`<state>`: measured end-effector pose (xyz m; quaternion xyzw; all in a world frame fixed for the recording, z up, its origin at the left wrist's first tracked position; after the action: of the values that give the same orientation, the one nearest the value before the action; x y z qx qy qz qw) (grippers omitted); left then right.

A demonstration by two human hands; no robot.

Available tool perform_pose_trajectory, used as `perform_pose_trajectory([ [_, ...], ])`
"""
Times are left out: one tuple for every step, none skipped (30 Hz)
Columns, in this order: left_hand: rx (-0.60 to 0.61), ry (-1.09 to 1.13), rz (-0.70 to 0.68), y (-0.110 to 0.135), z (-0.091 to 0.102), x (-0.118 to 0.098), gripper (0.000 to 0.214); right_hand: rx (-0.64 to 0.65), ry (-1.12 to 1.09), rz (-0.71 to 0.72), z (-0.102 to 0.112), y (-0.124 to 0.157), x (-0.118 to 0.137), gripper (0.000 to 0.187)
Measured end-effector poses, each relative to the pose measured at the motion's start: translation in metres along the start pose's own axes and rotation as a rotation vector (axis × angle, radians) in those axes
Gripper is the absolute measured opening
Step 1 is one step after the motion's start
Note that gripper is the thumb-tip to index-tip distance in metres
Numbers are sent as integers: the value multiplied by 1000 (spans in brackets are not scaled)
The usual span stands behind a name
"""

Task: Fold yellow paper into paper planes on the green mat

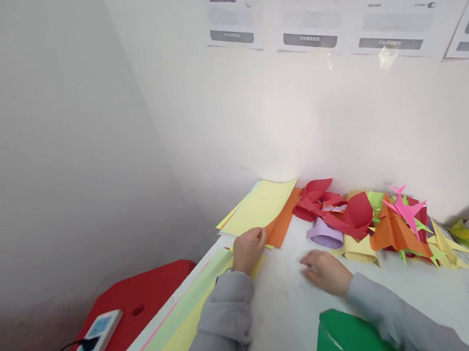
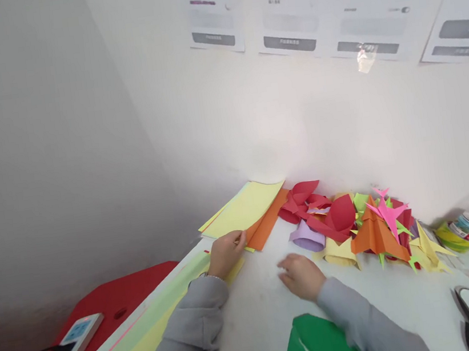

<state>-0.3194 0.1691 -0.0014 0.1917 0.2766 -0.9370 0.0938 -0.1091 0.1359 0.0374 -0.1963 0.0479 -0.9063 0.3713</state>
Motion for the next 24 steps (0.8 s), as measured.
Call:
perform_pose_trajectory([
  [-6, 12, -6, 0, -1, 1, 32, -10, 33, -1, -8, -22, 2, 26],
  [-12, 23, -12, 0, -1, 1, 32, -20, 67, -2, -15, -41, 4, 29],
  [-21, 32, -19, 0, -1, 1, 32, -25, 101, 1, -21, -57, 5, 30],
  [-30, 40, -26, 0, 0, 1, 32, -22, 131, 11, -27, -70, 7, 31],
  [-41, 49, -34, 0, 0, 1, 31, -13, 160, 22, -33, -79, 8, 29],
  [-53, 56, -41, 0, 1, 1, 31, 3, 183, 34, -38, -85, 9, 27],
  [-65, 64, -48, 0, 2, 0, 29, 18, 204, 44, -42, -89, 10, 27],
  [-79, 73, -55, 0, 3, -1, 25, 32, 223, 51, -45, -90, 10, 27],
  [-93, 81, -62, 0, 4, -1, 23, 43, 239, 52, -48, -91, 9, 27],
  [-108, 91, -70, -1, 6, -2, 26, 49, 253, 49, -50, -91, 8, 27],
  [-122, 101, -80, -1, 8, -3, 33, 53, 264, 42, -51, -92, 7, 28],
  [-133, 113, -90, -1, 10, -5, 38, 54, 272, 33, -51, -94, 6, 27],
  [-143, 125, -101, -1, 11, -6, 41, 52, 276, 25, -51, -97, 5, 27],
  [-150, 138, -113, -1, 13, -7, 41, 47, 276, 18, -50, -100, 4, 28],
  [-158, 150, -125, -1, 14, -8, 38, 37, 273, 13, -48, -104, 4, 28],
  [-165, 162, -138, -1, 16, -9, 34, 24, 268, 11, -46, -108, 4, 29],
  [-172, 174, -152, 0, 17, -10, 29, 7, 262, 10, -43, -111, 4, 28],
  [-179, 184, -165, 0, 17, -10, 24, -15, 256, 11, -40, -113, 4, 29],
  [-185, 193, -177, -1, 17, -11, 21, -41, 251, 11, -37, -114, 5, 28],
  [-192, 200, -183, -1, 17, -10, 20, -72, 249, 8, -34, -114, 6, 27],
  [-203, 206, -183, -2, 17, -9, 21, -102, 250, 4, -32, -112, 6, 25],
  [-218, 212, -176, -2, 17, -8, 23, -130, 253, 0, -31, -109, 7, 24],
  [-239, 218, -162, -3, 17, -6, 26, -149, 258, 0, -31, -105, 8, 25],
  [-263, 226, -146, -4, 17, -4, 27, -155, 261, 7, -33, -101, 10, 25],
])
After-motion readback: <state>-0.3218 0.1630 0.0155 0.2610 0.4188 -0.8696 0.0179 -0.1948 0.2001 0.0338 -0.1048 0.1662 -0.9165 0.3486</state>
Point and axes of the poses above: each hand's wrist, its own y-axis away from the middle knuckle, its own z-axis out of the back of the hand, x = y × z, the point moved 7 cm from there along -y, towards the middle knuckle, and after that the axes turned 12 degrees about -x, right-handed, at the moved point
